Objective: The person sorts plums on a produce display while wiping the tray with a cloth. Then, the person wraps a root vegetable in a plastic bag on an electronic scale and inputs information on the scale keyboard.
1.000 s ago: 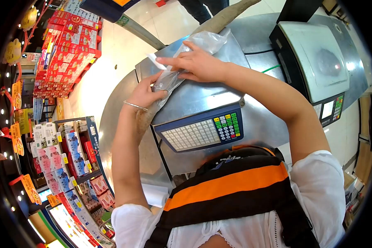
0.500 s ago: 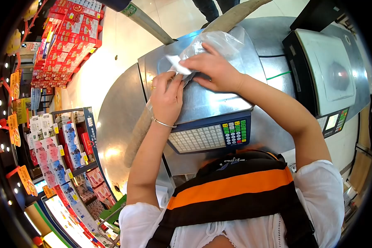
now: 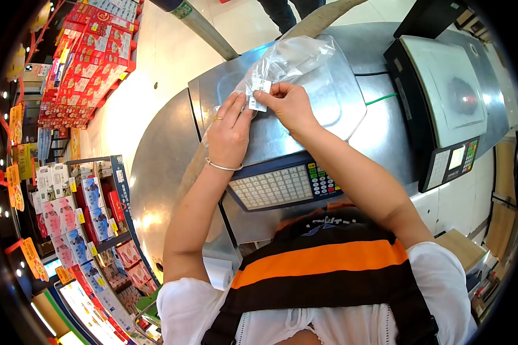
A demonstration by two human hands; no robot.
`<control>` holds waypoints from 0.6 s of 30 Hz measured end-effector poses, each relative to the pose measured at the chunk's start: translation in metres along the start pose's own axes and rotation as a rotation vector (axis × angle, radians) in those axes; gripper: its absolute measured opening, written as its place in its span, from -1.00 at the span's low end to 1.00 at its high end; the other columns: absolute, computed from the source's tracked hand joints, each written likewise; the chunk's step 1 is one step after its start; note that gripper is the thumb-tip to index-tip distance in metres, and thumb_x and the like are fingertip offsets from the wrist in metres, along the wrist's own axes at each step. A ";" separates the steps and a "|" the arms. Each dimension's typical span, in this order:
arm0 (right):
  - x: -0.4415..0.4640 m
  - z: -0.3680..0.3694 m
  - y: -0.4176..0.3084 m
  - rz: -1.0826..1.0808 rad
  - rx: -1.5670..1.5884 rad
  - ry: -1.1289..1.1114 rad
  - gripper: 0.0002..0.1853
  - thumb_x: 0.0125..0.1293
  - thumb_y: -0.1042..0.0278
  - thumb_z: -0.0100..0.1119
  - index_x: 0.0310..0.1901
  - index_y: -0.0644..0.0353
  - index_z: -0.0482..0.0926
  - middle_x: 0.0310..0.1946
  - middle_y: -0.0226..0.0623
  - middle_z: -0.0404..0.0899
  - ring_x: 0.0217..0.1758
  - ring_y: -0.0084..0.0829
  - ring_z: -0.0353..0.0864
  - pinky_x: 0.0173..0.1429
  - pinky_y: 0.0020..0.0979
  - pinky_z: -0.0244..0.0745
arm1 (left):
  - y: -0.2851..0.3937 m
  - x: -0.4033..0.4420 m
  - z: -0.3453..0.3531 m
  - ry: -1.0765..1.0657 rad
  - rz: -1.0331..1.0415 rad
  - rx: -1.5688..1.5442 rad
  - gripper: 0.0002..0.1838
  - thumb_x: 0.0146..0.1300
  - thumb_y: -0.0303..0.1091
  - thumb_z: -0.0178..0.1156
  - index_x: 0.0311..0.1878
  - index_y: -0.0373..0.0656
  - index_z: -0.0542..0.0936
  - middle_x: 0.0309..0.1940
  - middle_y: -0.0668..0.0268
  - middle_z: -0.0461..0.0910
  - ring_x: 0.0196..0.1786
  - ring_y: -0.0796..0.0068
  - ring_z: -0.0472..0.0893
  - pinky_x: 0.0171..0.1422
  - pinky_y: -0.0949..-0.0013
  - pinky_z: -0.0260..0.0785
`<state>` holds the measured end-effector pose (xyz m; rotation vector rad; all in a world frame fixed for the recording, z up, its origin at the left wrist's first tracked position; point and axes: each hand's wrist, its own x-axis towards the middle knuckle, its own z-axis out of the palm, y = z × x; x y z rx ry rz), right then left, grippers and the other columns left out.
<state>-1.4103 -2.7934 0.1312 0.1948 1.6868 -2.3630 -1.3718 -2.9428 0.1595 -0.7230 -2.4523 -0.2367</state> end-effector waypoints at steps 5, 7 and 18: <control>0.003 0.001 -0.001 -0.168 -0.519 0.100 -0.54 -0.07 0.07 0.51 -0.47 0.33 0.53 -0.59 -0.21 0.56 -0.52 -0.44 0.54 -0.40 -0.40 0.44 | -0.002 -0.001 0.003 0.057 -0.008 -0.027 -0.83 0.02 -0.48 0.29 -0.28 -0.28 0.59 -0.03 0.11 0.60 0.09 0.17 0.58 0.04 0.30 0.51; 0.005 0.001 -0.005 -0.185 -0.600 0.126 -0.54 -0.08 0.05 0.51 -0.49 0.32 0.52 -0.60 -0.19 0.56 -0.53 -0.35 0.55 -0.39 -0.37 0.45 | -0.002 0.000 0.000 0.037 -0.078 -0.072 -0.73 -0.01 -0.40 0.35 -0.21 -0.25 0.60 -0.02 0.10 0.57 0.07 0.15 0.58 0.02 0.31 0.51; -0.010 -0.002 -0.028 -1.097 -0.792 -0.010 -0.80 0.16 0.38 0.24 -0.19 0.21 0.55 -0.26 -0.11 0.59 -0.13 -0.19 0.58 -0.01 -0.26 0.45 | -0.005 0.001 -0.008 -0.060 -0.056 -0.089 -0.64 -0.03 -0.38 0.37 -0.10 -0.17 0.61 0.06 0.11 0.52 0.10 0.14 0.54 0.09 0.23 0.45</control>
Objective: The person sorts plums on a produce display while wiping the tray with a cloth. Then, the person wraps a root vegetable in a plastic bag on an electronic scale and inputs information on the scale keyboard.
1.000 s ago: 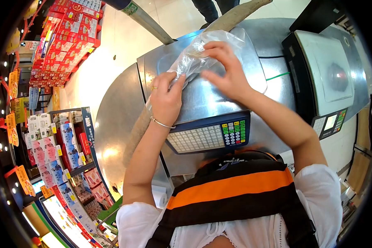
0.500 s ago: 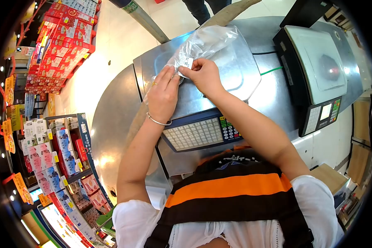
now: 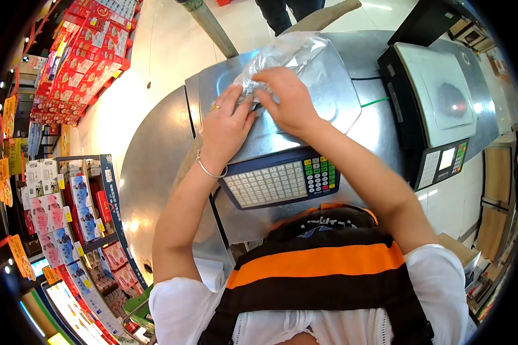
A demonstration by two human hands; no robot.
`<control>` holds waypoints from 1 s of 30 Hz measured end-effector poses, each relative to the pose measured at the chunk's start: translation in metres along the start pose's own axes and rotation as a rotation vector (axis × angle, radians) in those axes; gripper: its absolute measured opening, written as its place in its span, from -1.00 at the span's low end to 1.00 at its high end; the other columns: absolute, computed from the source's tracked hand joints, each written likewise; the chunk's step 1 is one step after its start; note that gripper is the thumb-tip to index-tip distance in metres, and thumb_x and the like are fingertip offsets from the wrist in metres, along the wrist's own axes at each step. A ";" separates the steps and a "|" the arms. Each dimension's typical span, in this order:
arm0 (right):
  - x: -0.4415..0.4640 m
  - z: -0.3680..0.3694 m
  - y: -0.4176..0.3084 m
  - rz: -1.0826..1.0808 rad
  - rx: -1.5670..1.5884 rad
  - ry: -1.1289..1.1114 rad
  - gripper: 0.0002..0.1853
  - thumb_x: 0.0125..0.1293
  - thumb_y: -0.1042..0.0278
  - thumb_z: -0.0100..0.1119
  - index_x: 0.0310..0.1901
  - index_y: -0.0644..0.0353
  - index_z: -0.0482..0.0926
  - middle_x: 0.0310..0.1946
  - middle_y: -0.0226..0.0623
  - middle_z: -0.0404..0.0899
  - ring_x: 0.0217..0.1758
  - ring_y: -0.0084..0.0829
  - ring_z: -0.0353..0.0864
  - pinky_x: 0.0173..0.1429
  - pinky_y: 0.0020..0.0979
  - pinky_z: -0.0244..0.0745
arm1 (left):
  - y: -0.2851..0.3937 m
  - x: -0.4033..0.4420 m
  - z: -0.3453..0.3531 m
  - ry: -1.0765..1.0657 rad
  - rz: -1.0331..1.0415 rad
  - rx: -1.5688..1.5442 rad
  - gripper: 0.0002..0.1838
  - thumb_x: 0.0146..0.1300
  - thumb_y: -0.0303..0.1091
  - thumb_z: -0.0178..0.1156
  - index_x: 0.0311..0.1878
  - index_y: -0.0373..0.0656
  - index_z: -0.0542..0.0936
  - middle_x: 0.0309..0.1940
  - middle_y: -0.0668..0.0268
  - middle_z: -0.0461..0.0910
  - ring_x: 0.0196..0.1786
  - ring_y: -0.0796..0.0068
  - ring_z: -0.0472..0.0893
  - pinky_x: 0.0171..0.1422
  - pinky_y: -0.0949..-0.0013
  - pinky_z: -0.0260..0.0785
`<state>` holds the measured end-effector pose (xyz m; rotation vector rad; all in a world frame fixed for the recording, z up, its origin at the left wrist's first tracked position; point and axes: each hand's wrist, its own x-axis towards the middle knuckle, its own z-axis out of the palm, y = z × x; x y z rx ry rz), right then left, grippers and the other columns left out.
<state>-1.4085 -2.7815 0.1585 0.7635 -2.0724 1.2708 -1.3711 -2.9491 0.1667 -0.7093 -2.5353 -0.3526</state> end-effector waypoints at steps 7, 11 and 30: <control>0.026 -0.004 0.059 -0.201 -0.515 -0.556 -0.49 0.35 -0.02 -0.01 0.27 -0.02 0.39 0.23 -0.36 0.43 0.32 -0.33 0.33 0.41 0.19 -0.10 | 0.007 -0.010 0.002 -0.072 0.046 0.038 -0.62 0.00 -0.45 0.33 -0.03 -0.18 0.60 0.11 0.12 0.49 0.21 0.15 0.48 0.22 0.19 0.37; 0.077 -0.005 0.091 0.046 -0.313 -0.910 -0.44 0.24 -0.20 0.11 0.19 -0.10 0.50 0.13 -0.31 0.52 0.30 -0.32 0.36 0.41 0.13 -0.09 | 0.007 -0.006 0.000 -0.086 0.014 0.017 -0.63 0.00 -0.43 0.34 -0.05 -0.16 0.61 0.10 0.14 0.49 0.19 0.15 0.49 0.18 0.23 0.41; 0.103 -0.011 0.076 -0.011 -0.344 -1.172 -0.23 -0.10 -0.17 0.43 0.18 -0.07 0.46 -0.02 -0.24 0.58 0.21 -0.13 0.45 0.39 0.31 -0.10 | 0.007 0.003 -0.010 -0.128 -0.012 0.056 -0.67 -0.04 -0.32 0.34 -0.19 -0.22 0.55 0.07 0.02 0.47 0.15 0.03 0.46 0.10 0.23 0.42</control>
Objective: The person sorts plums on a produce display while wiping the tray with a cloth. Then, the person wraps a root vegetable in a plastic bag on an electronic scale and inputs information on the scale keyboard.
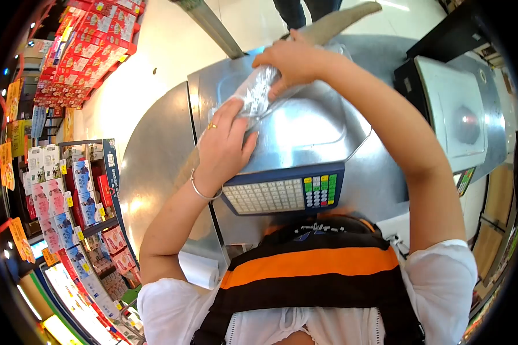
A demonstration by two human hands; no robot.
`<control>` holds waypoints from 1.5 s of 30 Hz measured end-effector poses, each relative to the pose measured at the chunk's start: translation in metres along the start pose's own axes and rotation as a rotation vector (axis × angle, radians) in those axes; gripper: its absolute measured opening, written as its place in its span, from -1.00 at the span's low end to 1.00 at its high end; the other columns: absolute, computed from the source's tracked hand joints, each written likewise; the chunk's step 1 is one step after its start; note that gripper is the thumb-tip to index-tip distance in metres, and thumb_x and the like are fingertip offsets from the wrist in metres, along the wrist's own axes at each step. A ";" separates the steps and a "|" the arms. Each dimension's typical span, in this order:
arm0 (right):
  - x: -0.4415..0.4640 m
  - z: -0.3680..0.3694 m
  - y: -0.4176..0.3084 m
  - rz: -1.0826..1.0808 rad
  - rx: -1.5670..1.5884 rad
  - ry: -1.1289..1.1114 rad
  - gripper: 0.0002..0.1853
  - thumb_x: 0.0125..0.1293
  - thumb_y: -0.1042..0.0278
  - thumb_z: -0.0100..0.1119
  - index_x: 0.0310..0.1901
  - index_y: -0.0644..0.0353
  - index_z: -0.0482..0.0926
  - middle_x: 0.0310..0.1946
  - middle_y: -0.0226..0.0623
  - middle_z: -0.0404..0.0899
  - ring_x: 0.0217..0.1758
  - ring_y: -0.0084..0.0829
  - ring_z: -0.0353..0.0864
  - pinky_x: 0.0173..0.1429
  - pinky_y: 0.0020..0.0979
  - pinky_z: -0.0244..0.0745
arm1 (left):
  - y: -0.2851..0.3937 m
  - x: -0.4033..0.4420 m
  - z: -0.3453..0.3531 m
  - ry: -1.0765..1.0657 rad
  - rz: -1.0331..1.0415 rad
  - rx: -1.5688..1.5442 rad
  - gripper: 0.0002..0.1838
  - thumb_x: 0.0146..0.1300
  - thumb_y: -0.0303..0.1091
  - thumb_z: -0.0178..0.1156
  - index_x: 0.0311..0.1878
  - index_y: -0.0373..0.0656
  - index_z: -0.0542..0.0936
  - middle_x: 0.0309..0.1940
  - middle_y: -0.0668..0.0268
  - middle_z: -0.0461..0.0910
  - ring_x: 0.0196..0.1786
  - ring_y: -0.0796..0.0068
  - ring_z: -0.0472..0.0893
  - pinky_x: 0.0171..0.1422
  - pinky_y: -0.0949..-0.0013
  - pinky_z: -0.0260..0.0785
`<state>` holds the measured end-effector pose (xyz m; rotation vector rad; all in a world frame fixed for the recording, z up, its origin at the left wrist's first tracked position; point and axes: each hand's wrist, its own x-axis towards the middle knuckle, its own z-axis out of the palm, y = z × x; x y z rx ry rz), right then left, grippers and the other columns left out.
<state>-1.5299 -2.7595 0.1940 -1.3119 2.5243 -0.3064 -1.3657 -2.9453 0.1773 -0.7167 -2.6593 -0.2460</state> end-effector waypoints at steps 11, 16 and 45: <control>-0.013 -0.001 -0.017 -0.002 -0.003 0.143 -0.08 -0.13 -0.18 0.42 0.33 -0.11 0.32 0.22 -0.27 0.42 0.35 -0.22 0.29 0.39 0.42 -0.28 | -0.014 0.001 -0.014 -0.400 -0.479 -0.044 -0.33 -0.05 -0.12 0.38 0.08 -0.29 0.39 -0.23 0.00 0.57 -0.08 0.00 0.56 -0.02 0.10 0.40; -0.003 -0.010 -0.009 0.061 -0.028 -0.086 -0.11 -0.06 -0.11 0.41 0.35 -0.13 0.29 0.26 -0.26 0.37 0.39 -0.19 0.24 0.39 0.42 -0.27 | -0.034 0.009 -0.012 -0.440 -0.521 -0.176 -0.47 -0.11 -0.15 0.31 -0.13 -0.31 0.43 -0.32 -0.04 0.59 -0.20 -0.01 0.60 -0.11 0.08 0.44; -0.337 0.126 -0.054 0.552 1.067 0.768 -0.80 0.24 0.50 0.21 -0.10 0.30 0.59 -0.20 -0.31 0.64 -0.15 -0.53 0.62 0.04 -0.50 0.49 | 0.040 0.182 0.004 -0.566 -0.521 -0.295 -0.34 -0.27 0.05 0.38 -0.22 -0.41 0.65 -0.24 -0.12 0.64 -0.16 0.05 0.66 -0.03 0.26 0.49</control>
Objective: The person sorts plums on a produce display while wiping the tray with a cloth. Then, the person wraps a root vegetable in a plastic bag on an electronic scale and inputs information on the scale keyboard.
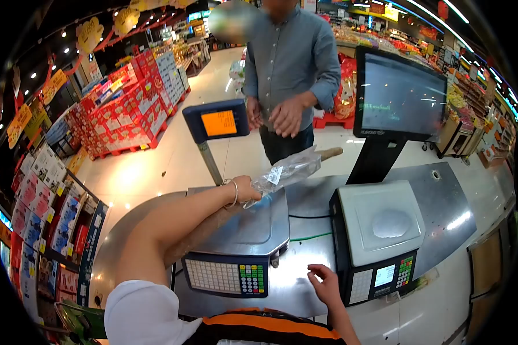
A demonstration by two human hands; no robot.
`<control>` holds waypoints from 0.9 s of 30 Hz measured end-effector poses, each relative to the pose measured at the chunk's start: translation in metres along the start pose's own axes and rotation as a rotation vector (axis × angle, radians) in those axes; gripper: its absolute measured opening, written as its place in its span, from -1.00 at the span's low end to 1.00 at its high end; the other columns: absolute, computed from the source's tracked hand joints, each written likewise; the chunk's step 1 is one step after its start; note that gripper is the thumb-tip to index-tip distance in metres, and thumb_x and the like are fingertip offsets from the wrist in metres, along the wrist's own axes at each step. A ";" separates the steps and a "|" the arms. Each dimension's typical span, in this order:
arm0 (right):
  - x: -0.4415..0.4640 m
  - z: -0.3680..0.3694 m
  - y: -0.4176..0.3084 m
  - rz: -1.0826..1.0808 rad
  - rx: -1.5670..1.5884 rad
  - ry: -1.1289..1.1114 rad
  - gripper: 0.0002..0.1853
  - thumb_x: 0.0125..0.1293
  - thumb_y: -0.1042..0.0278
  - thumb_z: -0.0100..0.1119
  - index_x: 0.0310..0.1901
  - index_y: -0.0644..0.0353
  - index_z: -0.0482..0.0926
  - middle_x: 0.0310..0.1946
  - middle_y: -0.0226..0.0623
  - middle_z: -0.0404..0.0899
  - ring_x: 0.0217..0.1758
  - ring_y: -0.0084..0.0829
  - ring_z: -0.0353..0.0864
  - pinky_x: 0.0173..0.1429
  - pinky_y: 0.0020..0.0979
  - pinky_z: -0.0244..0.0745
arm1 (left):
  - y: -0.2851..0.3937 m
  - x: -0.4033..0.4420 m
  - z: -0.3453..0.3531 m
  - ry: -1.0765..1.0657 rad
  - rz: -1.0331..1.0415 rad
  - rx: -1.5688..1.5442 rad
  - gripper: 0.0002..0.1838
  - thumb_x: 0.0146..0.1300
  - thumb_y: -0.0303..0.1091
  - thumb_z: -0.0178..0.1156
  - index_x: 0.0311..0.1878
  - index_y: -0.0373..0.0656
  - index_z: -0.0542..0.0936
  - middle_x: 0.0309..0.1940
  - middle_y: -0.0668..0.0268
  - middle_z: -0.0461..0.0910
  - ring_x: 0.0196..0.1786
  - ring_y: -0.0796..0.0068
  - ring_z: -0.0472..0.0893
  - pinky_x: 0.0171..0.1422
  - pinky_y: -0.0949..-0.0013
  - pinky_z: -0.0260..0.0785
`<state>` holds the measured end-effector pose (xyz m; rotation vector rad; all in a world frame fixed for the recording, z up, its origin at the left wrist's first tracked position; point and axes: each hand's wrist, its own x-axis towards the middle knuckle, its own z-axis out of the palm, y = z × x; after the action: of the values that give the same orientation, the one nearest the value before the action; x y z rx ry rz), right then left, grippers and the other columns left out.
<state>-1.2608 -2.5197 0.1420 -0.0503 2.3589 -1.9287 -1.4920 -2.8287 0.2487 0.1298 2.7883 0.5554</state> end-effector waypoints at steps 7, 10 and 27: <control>-0.017 -0.023 -0.005 -0.021 -0.111 -0.101 -0.71 0.25 0.39 0.24 -0.01 0.24 0.58 -0.13 -0.25 0.64 -0.10 -0.47 0.63 0.05 -0.46 0.50 | 0.042 0.036 -0.003 -0.006 -0.005 0.049 -0.32 -0.27 0.08 0.37 -0.23 -0.42 0.66 -0.26 -0.08 0.66 -0.17 0.11 0.67 -0.05 0.27 0.50; -0.031 -0.038 0.008 0.010 -0.129 -0.115 -0.68 0.23 0.34 0.26 0.01 0.22 0.58 -0.13 -0.23 0.64 -0.10 -0.45 0.64 0.02 -0.44 0.51 | 0.062 0.045 -0.007 0.000 -0.011 0.056 -0.31 -0.27 0.08 0.37 -0.23 -0.42 0.66 -0.26 -0.07 0.66 -0.19 0.12 0.68 -0.08 0.27 0.51; -0.056 -0.098 0.041 0.092 -0.057 -0.001 -0.86 0.29 0.38 0.10 -0.24 0.24 0.59 -0.51 -0.21 0.57 -0.54 -0.41 0.50 -0.39 -0.41 0.40 | 0.091 0.140 -0.015 0.085 -0.119 0.167 -0.33 -0.25 -0.03 0.39 -0.18 -0.49 0.61 -0.21 -0.06 0.65 -0.18 0.12 0.68 -0.09 0.21 0.52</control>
<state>-1.2128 -2.4113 0.1237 0.0517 2.3704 -1.8204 -1.6273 -2.7299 0.2594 -0.0254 2.8990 0.3066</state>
